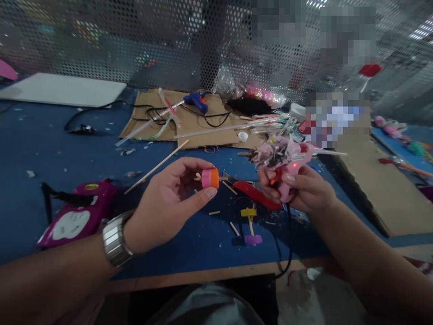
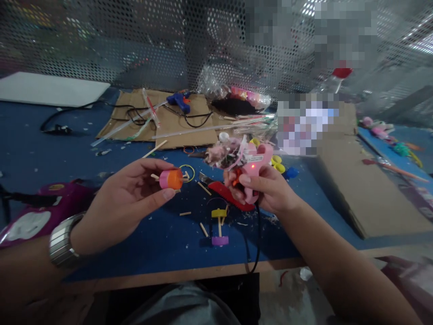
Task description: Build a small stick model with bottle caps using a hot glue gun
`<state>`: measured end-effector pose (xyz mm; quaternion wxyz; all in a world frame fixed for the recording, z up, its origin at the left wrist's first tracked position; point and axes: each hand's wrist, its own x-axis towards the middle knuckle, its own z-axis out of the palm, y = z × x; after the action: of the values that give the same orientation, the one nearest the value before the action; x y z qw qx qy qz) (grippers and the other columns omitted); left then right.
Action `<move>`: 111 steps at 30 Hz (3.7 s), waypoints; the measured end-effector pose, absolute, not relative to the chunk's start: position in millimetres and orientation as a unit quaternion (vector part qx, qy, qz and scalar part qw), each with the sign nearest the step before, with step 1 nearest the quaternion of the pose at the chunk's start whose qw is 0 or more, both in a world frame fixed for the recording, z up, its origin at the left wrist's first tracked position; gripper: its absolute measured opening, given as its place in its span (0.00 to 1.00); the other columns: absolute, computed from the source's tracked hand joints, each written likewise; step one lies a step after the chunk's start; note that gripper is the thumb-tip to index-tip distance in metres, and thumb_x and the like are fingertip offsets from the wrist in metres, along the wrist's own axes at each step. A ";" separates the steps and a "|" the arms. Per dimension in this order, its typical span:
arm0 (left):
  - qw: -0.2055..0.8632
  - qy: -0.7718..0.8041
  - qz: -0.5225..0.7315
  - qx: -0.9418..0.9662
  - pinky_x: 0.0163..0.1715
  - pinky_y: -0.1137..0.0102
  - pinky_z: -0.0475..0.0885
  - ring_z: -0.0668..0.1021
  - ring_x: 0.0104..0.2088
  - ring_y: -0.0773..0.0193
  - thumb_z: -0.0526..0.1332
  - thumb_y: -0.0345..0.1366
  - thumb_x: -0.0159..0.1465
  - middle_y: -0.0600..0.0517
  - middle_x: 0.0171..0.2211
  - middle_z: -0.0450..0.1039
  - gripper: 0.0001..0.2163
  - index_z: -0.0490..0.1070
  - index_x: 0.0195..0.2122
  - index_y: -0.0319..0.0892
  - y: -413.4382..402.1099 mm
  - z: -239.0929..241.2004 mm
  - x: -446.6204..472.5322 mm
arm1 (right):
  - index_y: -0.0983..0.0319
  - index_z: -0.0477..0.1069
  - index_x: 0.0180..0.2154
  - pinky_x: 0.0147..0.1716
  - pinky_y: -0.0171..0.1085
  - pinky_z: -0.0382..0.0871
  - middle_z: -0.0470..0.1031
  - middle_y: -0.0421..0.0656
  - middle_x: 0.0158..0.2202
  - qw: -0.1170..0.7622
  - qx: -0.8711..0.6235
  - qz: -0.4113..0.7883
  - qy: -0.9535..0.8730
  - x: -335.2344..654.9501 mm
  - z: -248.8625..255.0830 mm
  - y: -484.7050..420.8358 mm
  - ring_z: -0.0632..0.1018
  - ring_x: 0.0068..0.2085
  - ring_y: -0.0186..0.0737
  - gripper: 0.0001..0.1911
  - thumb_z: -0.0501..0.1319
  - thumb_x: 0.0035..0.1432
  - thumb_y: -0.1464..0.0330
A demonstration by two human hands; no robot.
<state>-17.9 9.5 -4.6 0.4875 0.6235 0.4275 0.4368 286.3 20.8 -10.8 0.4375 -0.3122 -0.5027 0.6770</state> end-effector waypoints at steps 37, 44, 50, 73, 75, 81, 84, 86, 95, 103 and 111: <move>0.428 0.400 0.476 0.656 0.52 0.64 0.87 0.85 0.52 0.59 0.75 0.30 0.63 0.48 0.54 0.80 0.16 0.73 0.47 0.47 3.8 -4.3 -15.8 | 0.40 0.83 0.62 0.74 0.57 0.74 0.84 0.40 0.64 0.379 -0.290 0.550 -0.686 278.7 -9.2 7.2 0.82 0.68 0.56 0.19 0.70 0.72 0.56; 0.408 0.385 0.475 0.677 0.49 0.68 0.86 0.85 0.51 0.60 0.74 0.28 0.64 0.48 0.52 0.80 0.15 0.74 0.48 0.46 0.8 -1.0 -15.9 | 0.41 0.82 0.63 0.73 0.54 0.76 0.85 0.38 0.64 0.365 -0.279 0.551 -0.697 279.4 -9.0 7.6 0.82 0.68 0.53 0.20 0.69 0.73 0.59; 0.401 0.371 0.481 0.685 0.50 0.69 0.85 0.84 0.52 0.60 0.74 0.27 0.64 0.48 0.51 0.79 0.14 0.75 0.48 0.46 -2.3 -1.1 -15.8 | 0.41 0.80 0.65 0.73 0.57 0.75 0.84 0.37 0.65 0.354 -0.271 0.518 -0.730 278.9 -5.2 8.2 0.82 0.67 0.52 0.22 0.68 0.74 0.65; 0.385 0.361 0.484 0.698 0.48 0.72 0.85 0.84 0.51 0.63 0.74 0.27 0.65 0.52 0.52 0.79 0.15 0.75 0.49 0.50 -0.7 -4.8 -16.9 | 0.43 0.78 0.67 0.70 0.53 0.78 0.85 0.40 0.62 0.328 -0.282 0.450 -0.781 282.4 -9.1 11.2 0.83 0.64 0.49 0.24 0.68 0.74 0.65; 0.385 0.362 0.481 0.700 0.49 0.73 0.84 0.83 0.52 0.64 0.74 0.27 0.66 0.53 0.51 0.78 0.15 0.75 0.49 0.50 -0.7 -5.1 -17.2 | 0.44 0.78 0.67 0.68 0.52 0.79 0.85 0.40 0.62 0.326 -0.284 0.441 -0.786 282.8 -9.3 11.3 0.84 0.63 0.49 0.24 0.67 0.74 0.65; 0.395 0.360 0.478 0.697 0.49 0.73 0.84 0.83 0.52 0.64 0.73 0.27 0.66 0.53 0.52 0.78 0.16 0.75 0.50 0.51 -1.6 -5.2 -19.3 | 0.40 0.76 0.69 0.65 0.44 0.80 0.85 0.38 0.62 0.321 -0.288 0.415 -0.801 287.3 -12.9 11.5 0.84 0.62 0.46 0.25 0.67 0.74 0.65; 0.399 0.360 0.476 0.696 0.50 0.72 0.84 0.83 0.53 0.63 0.73 0.27 0.66 0.53 0.53 0.78 0.15 0.74 0.49 0.51 -2.3 -4.8 -19.4 | 0.40 0.78 0.66 0.63 0.45 0.82 0.86 0.38 0.60 0.320 -0.307 0.404 -0.800 289.2 -14.5 11.2 0.85 0.61 0.48 0.23 0.68 0.74 0.63; 0.397 0.359 0.476 0.698 0.50 0.72 0.85 0.83 0.53 0.63 0.73 0.26 0.66 0.52 0.53 0.78 0.15 0.74 0.50 0.51 -2.4 -4.7 -18.8 | 0.42 0.79 0.66 0.62 0.48 0.82 0.86 0.40 0.58 0.316 -0.309 0.394 -0.806 289.2 -14.2 11.3 0.85 0.60 0.50 0.22 0.68 0.74 0.62; 0.366 0.343 0.485 0.717 0.50 0.75 0.84 0.84 0.53 0.66 0.72 0.25 0.66 0.53 0.52 0.79 0.16 0.74 0.51 0.49 -1.3 -7.5 -20.0 | 0.45 0.79 0.66 0.60 0.44 0.83 0.86 0.40 0.59 0.317 -0.298 0.376 -0.818 286.6 -11.9 13.0 0.85 0.59 0.47 0.22 0.68 0.74 0.64; 0.349 0.326 0.489 0.730 0.49 0.80 0.84 0.84 0.52 0.69 0.71 0.24 0.67 0.53 0.52 0.78 0.16 0.74 0.51 0.47 1.2 -8.9 -18.7 | 0.44 0.78 0.67 0.60 0.37 0.81 0.86 0.37 0.58 0.331 -0.279 0.363 -0.825 285.5 -11.6 13.8 0.86 0.58 0.43 0.24 0.68 0.74 0.67; 0.352 0.319 0.492 0.729 0.50 0.81 0.83 0.84 0.52 0.70 0.70 0.23 0.67 0.52 0.53 0.78 0.16 0.73 0.51 0.47 1.0 -9.0 -18.5 | 0.42 0.76 0.69 0.64 0.39 0.81 0.85 0.36 0.62 0.325 -0.274 0.371 -0.825 285.0 -11.7 13.1 0.85 0.62 0.42 0.26 0.66 0.75 0.68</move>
<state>-18.5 1.0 -9.0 0.3524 0.7293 0.3193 0.4918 285.0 13.1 -11.7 0.3250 -0.2743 -0.8254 0.3712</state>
